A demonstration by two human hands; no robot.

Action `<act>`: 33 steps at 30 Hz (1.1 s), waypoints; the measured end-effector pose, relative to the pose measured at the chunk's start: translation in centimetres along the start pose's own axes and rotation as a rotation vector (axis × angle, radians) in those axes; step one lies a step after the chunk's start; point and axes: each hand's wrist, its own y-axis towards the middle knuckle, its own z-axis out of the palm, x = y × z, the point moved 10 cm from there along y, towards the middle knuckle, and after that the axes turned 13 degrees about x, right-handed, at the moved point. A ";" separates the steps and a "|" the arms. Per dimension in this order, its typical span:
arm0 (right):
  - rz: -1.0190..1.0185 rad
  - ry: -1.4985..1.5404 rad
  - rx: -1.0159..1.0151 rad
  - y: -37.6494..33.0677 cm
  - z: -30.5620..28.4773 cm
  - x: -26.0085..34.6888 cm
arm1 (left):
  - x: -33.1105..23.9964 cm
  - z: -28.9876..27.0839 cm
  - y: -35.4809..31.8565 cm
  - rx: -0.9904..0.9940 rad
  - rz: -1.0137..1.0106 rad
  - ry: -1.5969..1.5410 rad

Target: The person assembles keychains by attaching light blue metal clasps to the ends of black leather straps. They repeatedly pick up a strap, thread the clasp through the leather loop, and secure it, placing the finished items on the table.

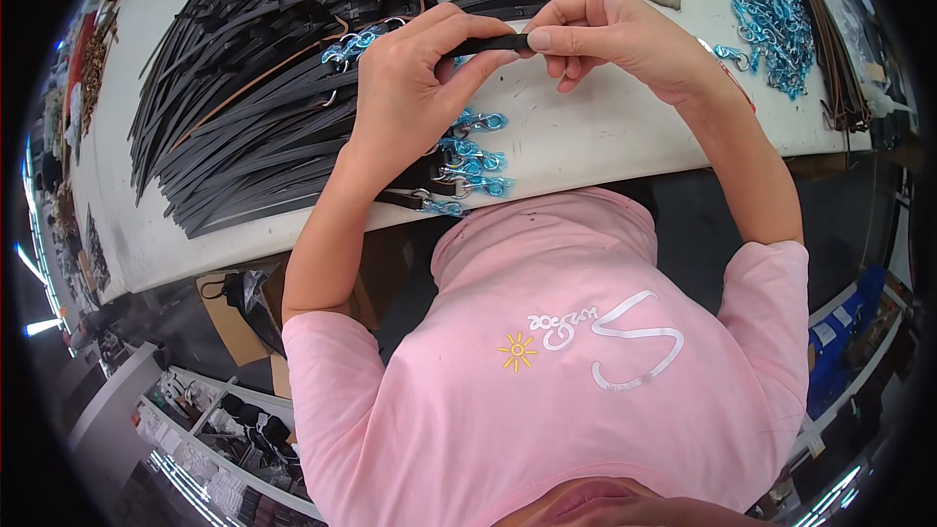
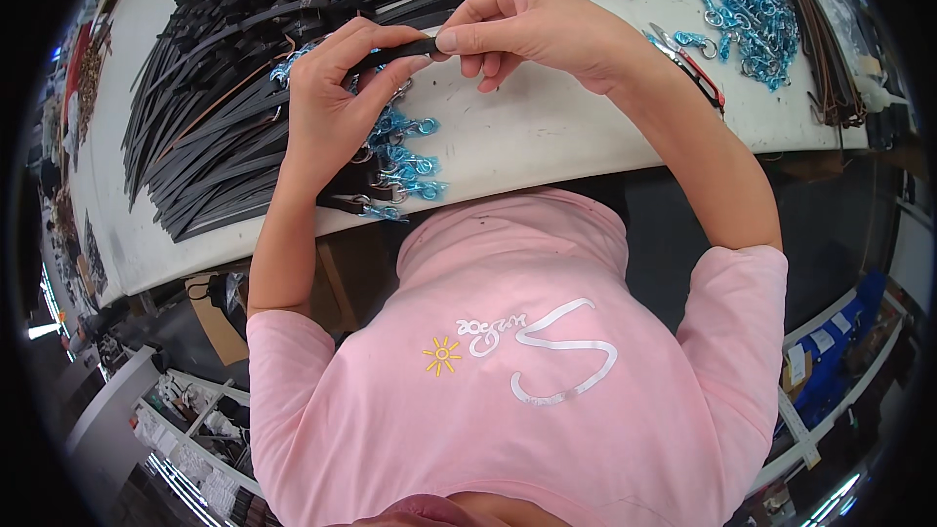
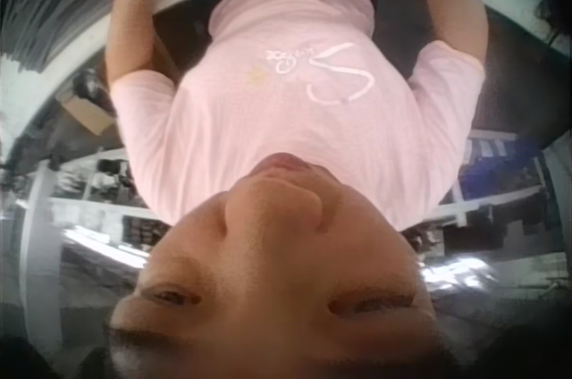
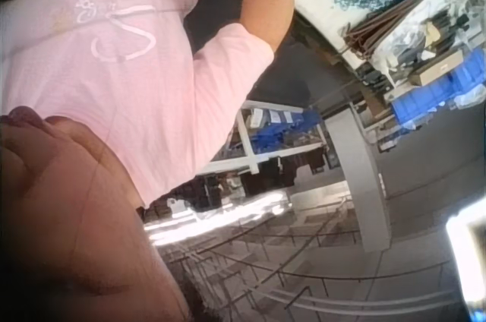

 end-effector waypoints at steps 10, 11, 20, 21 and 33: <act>0.006 -0.039 -0.019 0.2 0.0 -0.1 | 0.0 0.0 0.1 -0.004 0.013 -0.027; 0.007 -0.053 -0.017 0.2 0.0 -0.1 | 0.0 0.0 0.1 -0.002 0.005 -0.031; -0.006 -0.100 -0.035 0.4 0.5 -0.1 | -0.1 -0.2 0.0 -0.053 0.053 -0.026; -0.013 -0.086 -0.038 0.4 0.7 0.0 | -0.1 -0.2 0.0 -0.050 0.044 -0.028; -0.064 -0.042 -0.033 -0.7 1.2 0.8 | -1.1 -0.6 0.2 -0.054 0.084 -0.096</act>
